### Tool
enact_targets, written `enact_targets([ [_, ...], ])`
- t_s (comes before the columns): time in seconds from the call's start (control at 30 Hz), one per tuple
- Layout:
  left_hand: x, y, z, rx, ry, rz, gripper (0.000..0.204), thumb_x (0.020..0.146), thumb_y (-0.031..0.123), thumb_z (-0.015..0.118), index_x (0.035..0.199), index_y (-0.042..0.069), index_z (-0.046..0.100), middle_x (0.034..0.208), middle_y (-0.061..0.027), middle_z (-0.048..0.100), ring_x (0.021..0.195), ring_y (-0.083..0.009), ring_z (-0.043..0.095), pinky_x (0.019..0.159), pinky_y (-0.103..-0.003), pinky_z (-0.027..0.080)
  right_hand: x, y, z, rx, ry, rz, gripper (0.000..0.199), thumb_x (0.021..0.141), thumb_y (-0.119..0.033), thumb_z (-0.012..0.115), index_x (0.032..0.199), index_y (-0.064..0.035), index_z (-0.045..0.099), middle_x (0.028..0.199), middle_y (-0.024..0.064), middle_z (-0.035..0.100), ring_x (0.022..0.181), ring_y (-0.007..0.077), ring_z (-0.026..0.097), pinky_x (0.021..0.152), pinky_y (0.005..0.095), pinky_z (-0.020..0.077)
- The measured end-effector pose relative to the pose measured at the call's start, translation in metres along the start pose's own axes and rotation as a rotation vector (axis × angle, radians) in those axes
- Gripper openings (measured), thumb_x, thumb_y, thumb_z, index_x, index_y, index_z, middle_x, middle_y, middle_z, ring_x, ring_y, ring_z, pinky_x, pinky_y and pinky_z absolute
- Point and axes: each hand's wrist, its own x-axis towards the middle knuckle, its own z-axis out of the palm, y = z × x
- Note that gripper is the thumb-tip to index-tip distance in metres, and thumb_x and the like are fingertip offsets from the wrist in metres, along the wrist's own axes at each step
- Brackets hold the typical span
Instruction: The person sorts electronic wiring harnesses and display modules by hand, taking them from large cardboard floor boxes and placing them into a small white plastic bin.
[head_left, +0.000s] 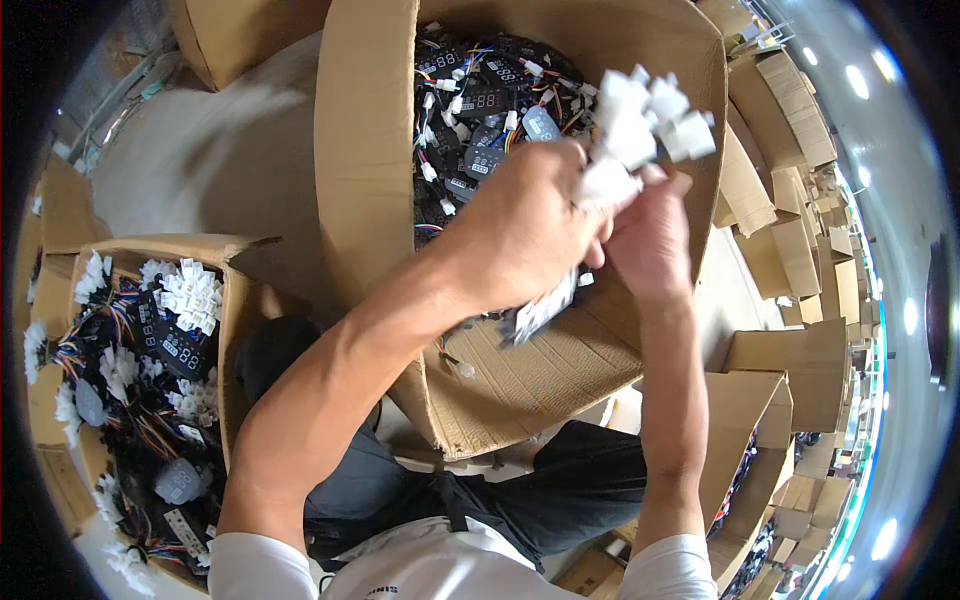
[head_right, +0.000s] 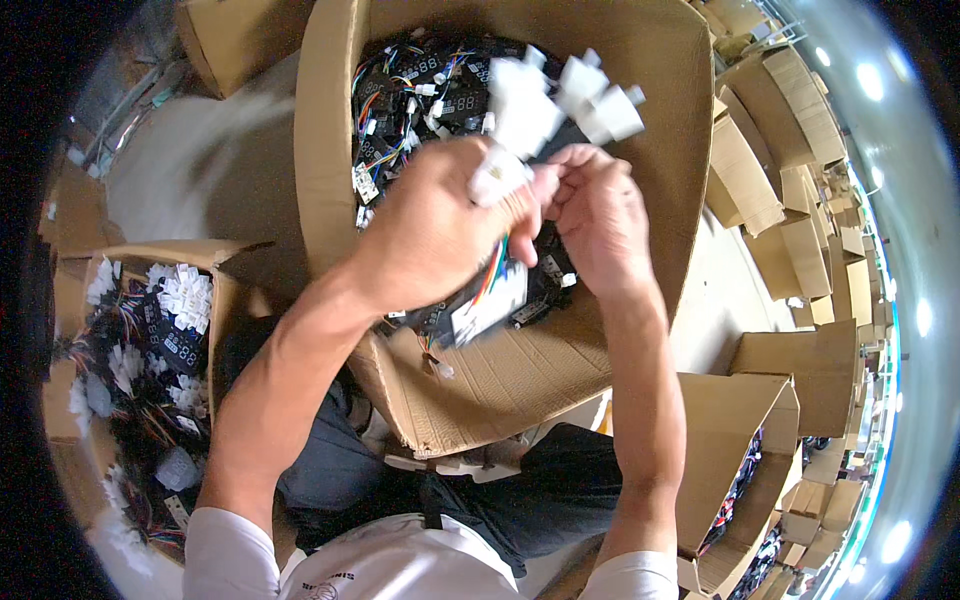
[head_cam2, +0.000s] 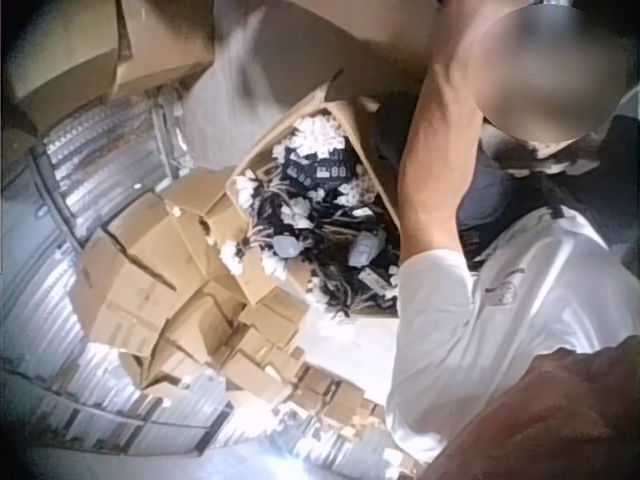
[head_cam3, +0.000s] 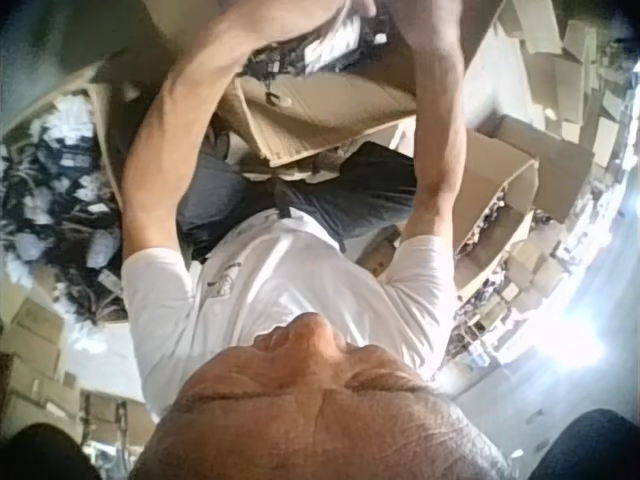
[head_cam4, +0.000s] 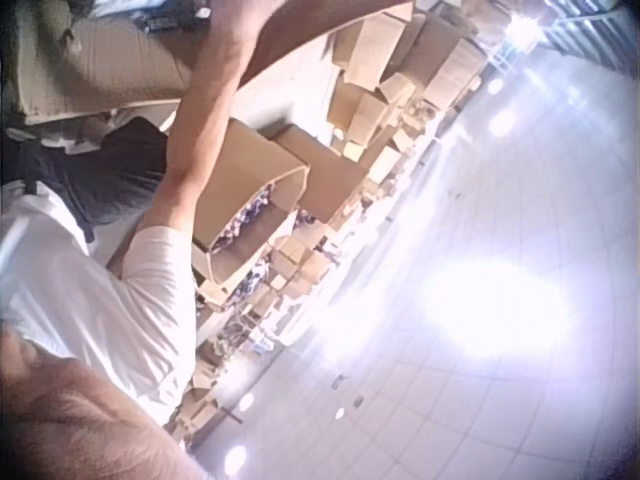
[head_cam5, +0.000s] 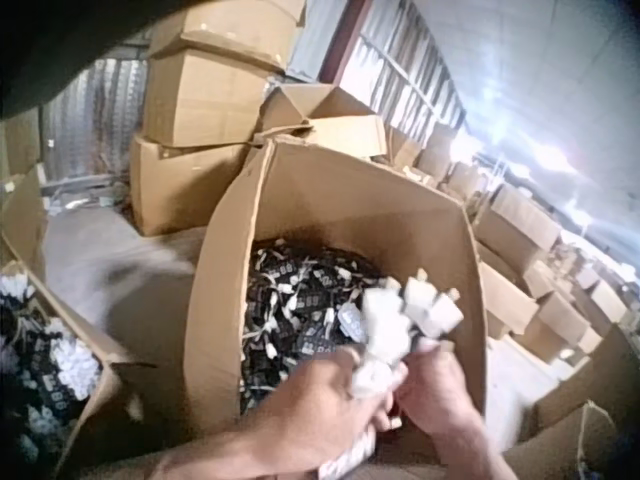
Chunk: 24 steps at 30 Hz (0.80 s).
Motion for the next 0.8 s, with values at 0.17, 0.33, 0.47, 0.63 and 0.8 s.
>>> enact_targets([
  [0.17, 0.008, 0.003, -0.025, -0.032, 0.226, 0.028, 0.019, 0.102, 0.017, 0.059, 0.091, 0.001, 0.061, 0.072, -0.0037, 0.065, 0.060, -0.0108, 0.063, 0.054, -0.026, 0.052, -0.041, 0.160, -0.067, -1.299, -0.070, 0.269, 0.025, 0.084, -0.023, 0.070, 0.101, -0.0047, 0.068, 0.087, 0.0198, 0.068, 0.086, 0.0426, 0.065, 0.081, 0.0451, 0.0533],
  [0.33, 0.018, -0.005, -0.006, 0.090, 0.231, 0.113, 0.017, 0.101, 0.015, 0.059, 0.091, 0.002, 0.060, 0.067, -0.0012, 0.059, 0.056, -0.0085, 0.057, 0.052, -0.025, 0.050, -0.081, 0.263, -0.120, -1.412, -0.095, 0.190, 0.037, 0.088, -0.027, 0.064, 0.118, -0.0049, 0.064, 0.118, 0.0170, 0.063, 0.116, 0.0321, 0.058, 0.096, 0.0397, 0.0476],
  [0.47, 0.014, -0.006, -0.013, 0.045, 0.254, 0.051, 0.016, 0.101, 0.014, 0.058, 0.091, 0.002, 0.060, 0.066, -0.0012, 0.058, 0.056, -0.0087, 0.057, 0.052, -0.025, 0.050, -0.080, 0.307, -0.101, -0.558, 0.048, 0.221, 0.042, 0.102, -0.028, 0.041, 0.138, -0.0071, 0.050, 0.139, 0.0063, 0.057, 0.126, 0.0228, 0.051, 0.110, 0.0348, 0.0375],
  [0.63, 0.029, -0.003, 0.004, 0.062, 0.269, 0.134, 0.016, 0.095, 0.013, 0.061, 0.094, -0.003, 0.063, 0.074, -0.0135, 0.063, 0.069, -0.0259, 0.062, 0.063, -0.036, 0.050, -0.095, 0.310, -0.175, -1.931, -0.459, -0.173, 0.045, 0.096, -0.021, 0.044, 0.137, -0.0044, 0.051, 0.136, 0.0137, 0.058, 0.128, 0.0252, 0.051, 0.112, 0.0383, 0.0366],
  [0.8, 0.011, -0.007, -0.021, 0.297, 0.333, 0.073, 0.016, 0.082, 0.008, 0.065, 0.085, -0.007, 0.065, 0.080, -0.0292, 0.066, 0.082, -0.0430, 0.067, 0.072, -0.048, 0.053, -0.040, 0.186, -0.065, -1.309, -0.261, 0.139, 0.028, 0.089, -0.012, 0.058, 0.114, -0.0005, 0.066, 0.097, 0.0211, 0.071, 0.091, 0.0356, 0.070, 0.082, 0.0422, 0.0552],
])
